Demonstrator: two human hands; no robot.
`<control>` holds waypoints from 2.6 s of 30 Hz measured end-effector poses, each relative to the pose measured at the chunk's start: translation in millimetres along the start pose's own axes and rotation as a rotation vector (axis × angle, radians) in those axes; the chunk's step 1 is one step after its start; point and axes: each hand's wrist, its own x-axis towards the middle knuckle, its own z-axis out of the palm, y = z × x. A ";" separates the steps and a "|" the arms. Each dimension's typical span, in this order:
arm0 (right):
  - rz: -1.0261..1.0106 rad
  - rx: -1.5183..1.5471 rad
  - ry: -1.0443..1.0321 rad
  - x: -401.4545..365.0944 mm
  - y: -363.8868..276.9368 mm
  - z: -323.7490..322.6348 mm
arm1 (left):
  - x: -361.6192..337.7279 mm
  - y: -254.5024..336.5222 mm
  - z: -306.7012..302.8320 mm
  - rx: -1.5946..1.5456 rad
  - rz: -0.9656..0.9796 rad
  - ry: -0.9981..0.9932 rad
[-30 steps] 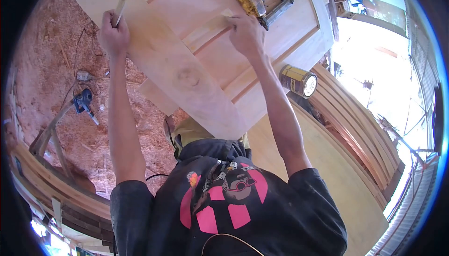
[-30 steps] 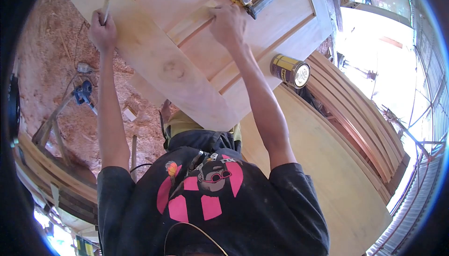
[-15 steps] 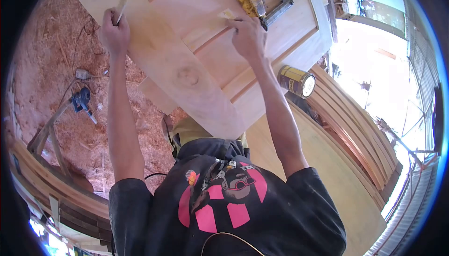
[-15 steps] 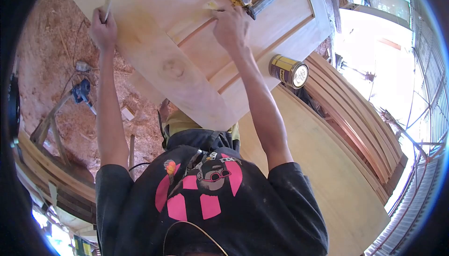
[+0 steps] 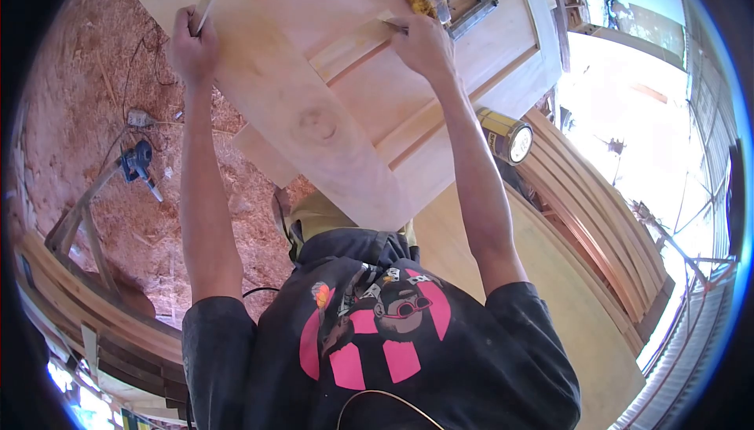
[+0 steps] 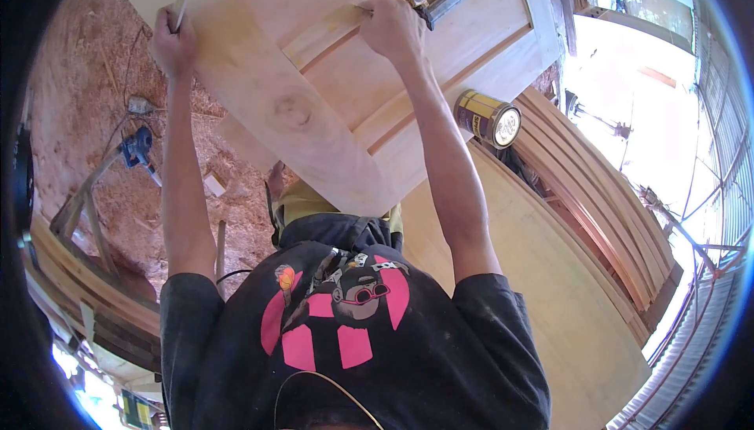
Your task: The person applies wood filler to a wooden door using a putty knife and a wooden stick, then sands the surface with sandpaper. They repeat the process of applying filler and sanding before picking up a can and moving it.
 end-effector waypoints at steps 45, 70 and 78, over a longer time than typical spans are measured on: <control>0.718 2.696 -0.130 -419.7 29.7 -67.6 | -198.7 348.0 -179.6 -0.462 0.473 -1.177; 0.079 1.503 0.008 -316.3 -19.6 -122.1 | 13.8 304.1 -158.8 -0.441 1.129 -1.437; -0.089 1.281 -0.086 -261.0 -63.6 -135.4 | 74.8 271.4 -165.0 -0.392 1.204 -1.467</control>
